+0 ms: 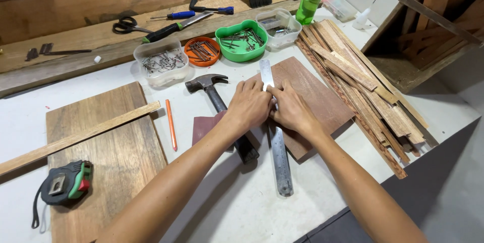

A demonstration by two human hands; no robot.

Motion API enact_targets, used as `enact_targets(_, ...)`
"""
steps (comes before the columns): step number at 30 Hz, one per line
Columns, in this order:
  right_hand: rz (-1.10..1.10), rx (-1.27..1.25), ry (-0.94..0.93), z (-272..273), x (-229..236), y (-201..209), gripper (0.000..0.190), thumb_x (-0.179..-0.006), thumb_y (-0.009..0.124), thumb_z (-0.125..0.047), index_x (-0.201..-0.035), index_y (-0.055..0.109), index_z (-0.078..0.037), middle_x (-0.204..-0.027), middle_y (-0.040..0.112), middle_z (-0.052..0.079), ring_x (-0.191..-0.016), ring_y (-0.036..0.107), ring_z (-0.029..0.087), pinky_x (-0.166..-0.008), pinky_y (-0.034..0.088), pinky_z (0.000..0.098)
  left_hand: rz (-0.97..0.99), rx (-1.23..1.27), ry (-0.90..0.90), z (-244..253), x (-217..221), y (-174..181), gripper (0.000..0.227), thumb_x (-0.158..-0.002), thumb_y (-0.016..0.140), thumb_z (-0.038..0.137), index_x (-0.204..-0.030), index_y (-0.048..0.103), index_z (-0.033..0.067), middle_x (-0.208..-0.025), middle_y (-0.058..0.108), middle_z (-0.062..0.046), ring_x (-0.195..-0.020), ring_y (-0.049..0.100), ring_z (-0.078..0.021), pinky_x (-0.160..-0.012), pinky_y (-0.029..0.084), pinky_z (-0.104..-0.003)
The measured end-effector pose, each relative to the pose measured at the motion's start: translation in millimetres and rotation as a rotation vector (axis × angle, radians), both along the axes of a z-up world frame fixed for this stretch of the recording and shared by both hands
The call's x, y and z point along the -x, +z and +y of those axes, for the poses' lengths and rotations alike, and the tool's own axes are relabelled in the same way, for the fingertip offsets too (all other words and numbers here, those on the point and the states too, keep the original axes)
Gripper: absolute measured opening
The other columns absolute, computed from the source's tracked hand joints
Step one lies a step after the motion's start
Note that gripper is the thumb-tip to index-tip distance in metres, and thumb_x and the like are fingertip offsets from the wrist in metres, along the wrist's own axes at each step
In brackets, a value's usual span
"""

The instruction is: Measuring, marking, and sanding small wooden strips on a workshop workbench.

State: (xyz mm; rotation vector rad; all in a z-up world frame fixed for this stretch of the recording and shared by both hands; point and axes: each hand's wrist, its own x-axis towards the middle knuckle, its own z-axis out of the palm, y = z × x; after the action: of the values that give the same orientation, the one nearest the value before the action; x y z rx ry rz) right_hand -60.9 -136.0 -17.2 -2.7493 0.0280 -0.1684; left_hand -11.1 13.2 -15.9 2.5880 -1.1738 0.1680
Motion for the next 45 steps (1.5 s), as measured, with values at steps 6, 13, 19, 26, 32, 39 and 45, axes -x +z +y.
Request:
enact_targets(6,-0.101,-0.018,0.048,5,15,9,0.059,-0.074,0.081,-0.016,-0.129,0.065,-0.005,-0.119,0.057,0.02,-0.104,0.065,0.042,-0.089,0.056,0.0494,-0.116,0.127,-0.055,23,15,-20,0.044,-0.099,0.057,0.04,-0.126,0.061,0.0066,-0.128,0.063,-0.016,-0.128,0.053,-0.0331,-0.112,0.028,-0.059)
enact_targets(13,-0.119,0.004,0.049,25,34,32,0.044,-0.085,0.078,-0.031,-0.119,0.073,-0.005,-0.106,0.068,0.019,-0.099,0.069,0.036,-0.088,0.055,0.0472,-0.242,0.059,-0.097,81,31,5,0.035,-0.087,0.066,0.04,-0.108,0.072,0.0134,-0.117,0.067,-0.011,-0.118,0.06,-0.0308,-0.117,0.028,-0.058)
enact_targets(19,-0.416,-0.028,0.407,82,18,26,0.036,-0.084,0.078,-0.029,-0.11,0.077,-0.005,-0.108,0.071,0.018,-0.103,0.066,0.037,-0.09,0.054,0.0456,-0.192,0.093,0.001,154,47,23,0.019,-0.096,0.068,0.031,-0.094,0.076,0.0143,-0.104,0.073,-0.007,-0.107,0.066,-0.028,-0.119,0.029,-0.058)
enact_targets(26,-0.439,0.002,0.731,193,-9,37,0.033,-0.081,0.079,-0.025,-0.108,0.077,-0.005,-0.098,0.069,0.015,-0.098,0.065,0.034,-0.088,0.052,0.0451,-0.201,0.12,0.204,255,64,30,0.025,-0.087,0.073,0.036,-0.099,0.077,0.0138,-0.102,0.071,-0.009,-0.108,0.066,-0.0291,-0.113,0.029,-0.059)
enact_targets(32,-0.34,0.03,0.808,276,-16,57,0.036,-0.08,0.079,-0.026,-0.111,0.077,-0.007,-0.093,0.066,0.015,-0.094,0.063,0.034,-0.083,0.052,0.0456,-0.11,0.096,0.354,328,74,44,0.024,-0.093,0.069,0.035,-0.103,0.077,0.0148,-0.102,0.07,-0.008,-0.107,0.065,-0.0261,-0.116,0.029,-0.058)
enact_targets(39,-0.314,0.077,0.844,327,-55,35,0.035,-0.079,0.079,-0.024,-0.109,0.077,-0.007,-0.094,0.067,0.013,-0.096,0.063,0.033,-0.084,0.052,0.0453,-0.087,0.1,0.412,385,39,27,0.024,-0.093,0.069,0.031,-0.11,0.076,0.0157,-0.103,0.072,-0.008,-0.11,0.065,-0.0263,-0.113,0.03,-0.057)
enact_targets(45,-0.338,0.023,0.843,341,-75,10,0.022,-0.088,0.073,-0.021,-0.103,0.078,-0.007,-0.102,0.07,0.009,-0.1,0.064,0.03,-0.089,0.051,0.0438,-0.015,0.07,0.468,412,17,13,0.026,-0.091,0.07,0.026,-0.11,0.075,0.0095,-0.106,0.073,-0.01,-0.109,0.065,-0.0253,-0.113,0.033,-0.056)
